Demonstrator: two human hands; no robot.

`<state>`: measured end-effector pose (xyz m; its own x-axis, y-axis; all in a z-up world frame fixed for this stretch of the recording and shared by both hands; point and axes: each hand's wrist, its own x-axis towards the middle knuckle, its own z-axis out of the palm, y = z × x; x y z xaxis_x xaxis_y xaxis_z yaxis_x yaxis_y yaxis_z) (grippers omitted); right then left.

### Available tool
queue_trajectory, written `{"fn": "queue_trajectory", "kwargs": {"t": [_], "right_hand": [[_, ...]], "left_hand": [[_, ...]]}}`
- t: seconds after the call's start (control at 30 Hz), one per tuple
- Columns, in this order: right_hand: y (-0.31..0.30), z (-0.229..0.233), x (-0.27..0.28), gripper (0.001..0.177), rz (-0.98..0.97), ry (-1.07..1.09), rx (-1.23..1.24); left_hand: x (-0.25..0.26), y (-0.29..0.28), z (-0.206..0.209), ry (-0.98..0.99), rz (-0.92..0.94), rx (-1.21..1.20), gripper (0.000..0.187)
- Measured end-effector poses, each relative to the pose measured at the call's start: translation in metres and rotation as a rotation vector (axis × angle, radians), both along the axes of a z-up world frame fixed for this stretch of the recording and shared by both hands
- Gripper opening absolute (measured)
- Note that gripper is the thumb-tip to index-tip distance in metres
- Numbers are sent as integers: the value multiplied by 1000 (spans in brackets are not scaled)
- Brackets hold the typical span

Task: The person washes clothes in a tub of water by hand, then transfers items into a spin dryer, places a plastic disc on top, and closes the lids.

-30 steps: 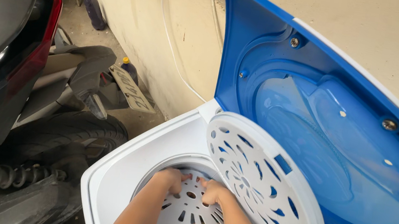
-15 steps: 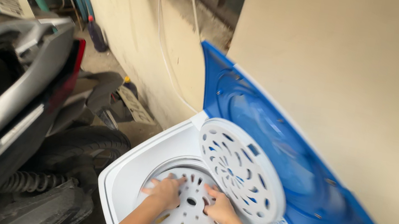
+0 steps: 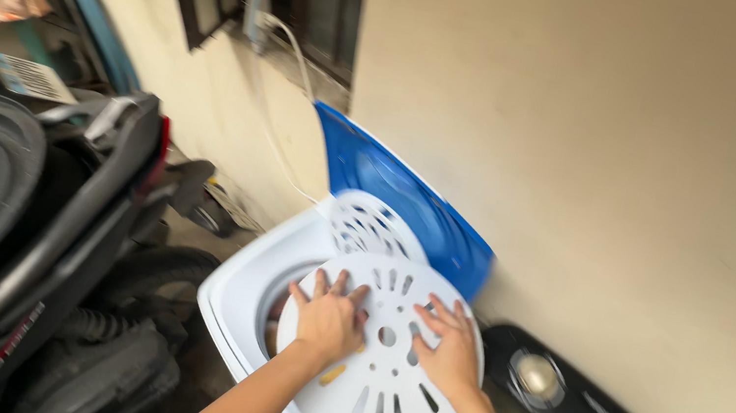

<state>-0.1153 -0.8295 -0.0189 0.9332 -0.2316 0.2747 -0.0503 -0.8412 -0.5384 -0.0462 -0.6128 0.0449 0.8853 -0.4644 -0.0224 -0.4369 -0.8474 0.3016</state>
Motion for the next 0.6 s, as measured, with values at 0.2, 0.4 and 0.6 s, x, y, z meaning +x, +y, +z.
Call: {"fn": "queue_trajectory", "kwargs": {"t": [0.2, 0.4, 0.6], "right_hand": [[-48, -20, -145, 40, -229, -120, -190], [-70, -58, -227, 40, -457, 81, -173], [-76, -89, -250, 40, -599, 229, -173]], "left_hand": [[-101, -72, -45, -38, -211, -54, 57], [-167, -115, -87, 158, -353, 135, 58], [-180, -136, -145, 109, -398, 65, 60]]}}
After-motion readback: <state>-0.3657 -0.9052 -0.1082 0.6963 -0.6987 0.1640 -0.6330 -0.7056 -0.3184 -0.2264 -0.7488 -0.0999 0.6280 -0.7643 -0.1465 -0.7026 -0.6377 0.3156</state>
